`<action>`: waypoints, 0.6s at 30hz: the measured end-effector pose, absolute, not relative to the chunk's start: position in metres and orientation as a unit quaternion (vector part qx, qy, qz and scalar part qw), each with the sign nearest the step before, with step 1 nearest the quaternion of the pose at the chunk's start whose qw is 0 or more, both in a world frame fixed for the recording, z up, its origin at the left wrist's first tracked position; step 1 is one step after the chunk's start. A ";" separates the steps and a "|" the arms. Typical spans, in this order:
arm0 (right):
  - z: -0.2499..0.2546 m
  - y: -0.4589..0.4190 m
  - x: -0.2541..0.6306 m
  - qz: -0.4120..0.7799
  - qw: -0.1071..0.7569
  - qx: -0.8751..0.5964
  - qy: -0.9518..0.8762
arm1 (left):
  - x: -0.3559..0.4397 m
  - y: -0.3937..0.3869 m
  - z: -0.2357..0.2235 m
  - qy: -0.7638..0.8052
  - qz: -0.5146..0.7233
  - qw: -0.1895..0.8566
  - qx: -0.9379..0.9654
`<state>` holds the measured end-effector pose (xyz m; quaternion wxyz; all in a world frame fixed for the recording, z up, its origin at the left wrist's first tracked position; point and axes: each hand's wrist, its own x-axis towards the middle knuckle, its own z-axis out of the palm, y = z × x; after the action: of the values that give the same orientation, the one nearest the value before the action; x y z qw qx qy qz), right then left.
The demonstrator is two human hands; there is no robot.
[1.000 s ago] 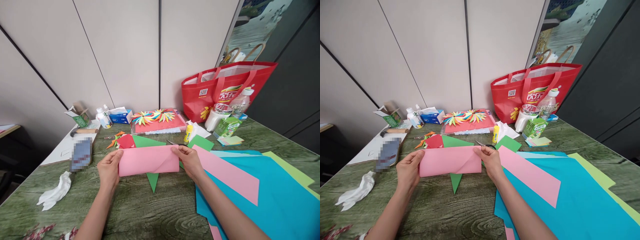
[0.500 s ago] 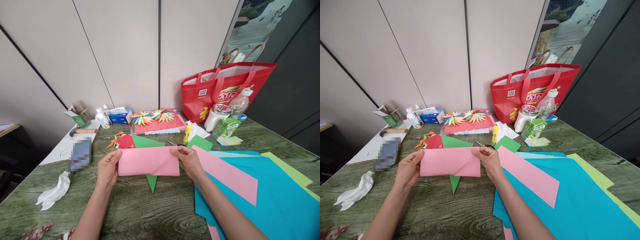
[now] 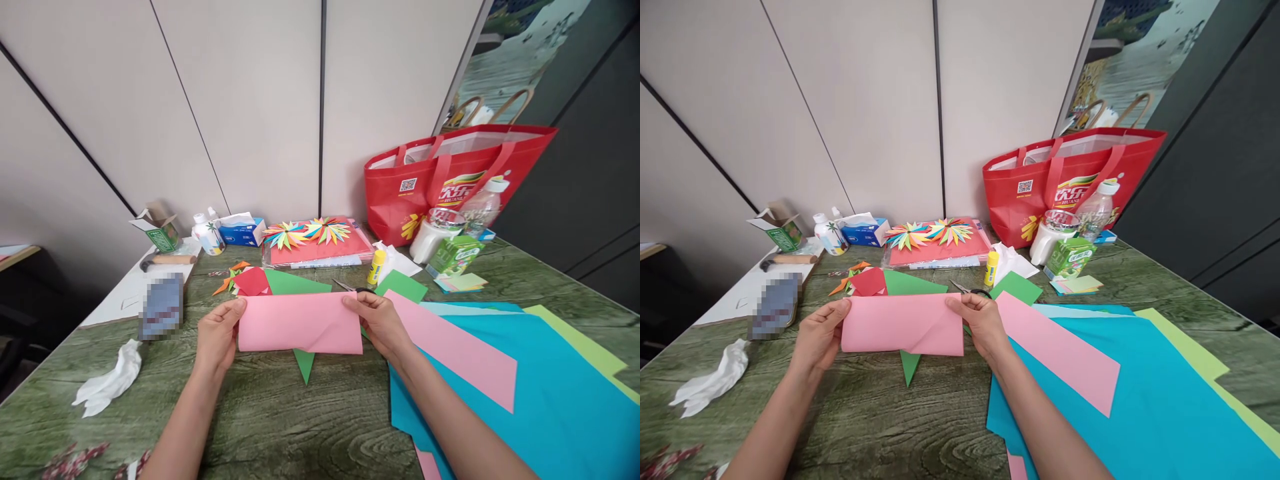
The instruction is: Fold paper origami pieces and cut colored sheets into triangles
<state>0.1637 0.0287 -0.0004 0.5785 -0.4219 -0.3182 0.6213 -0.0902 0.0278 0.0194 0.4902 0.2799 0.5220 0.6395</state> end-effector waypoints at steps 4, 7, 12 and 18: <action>0.000 0.028 0.164 0.626 0.573 -0.419 -0.323 | -0.091 0.028 0.019 0.523 0.642 0.485 0.281; 0.000 0.028 0.164 0.622 0.578 -0.416 -0.325 | -0.091 0.028 0.018 0.528 0.646 0.469 0.290; -0.001 0.031 0.166 0.606 0.587 -0.419 -0.335 | -0.090 0.028 0.019 0.533 0.645 0.450 0.311; -0.006 0.033 0.173 0.601 0.563 -0.423 -0.378 | -0.090 0.027 0.021 0.531 0.647 0.441 0.325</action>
<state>0.1730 0.0333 -0.0062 0.5629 -0.4228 -0.3781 0.6012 -0.0899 0.0271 0.0212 0.4410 0.3247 0.5306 0.6470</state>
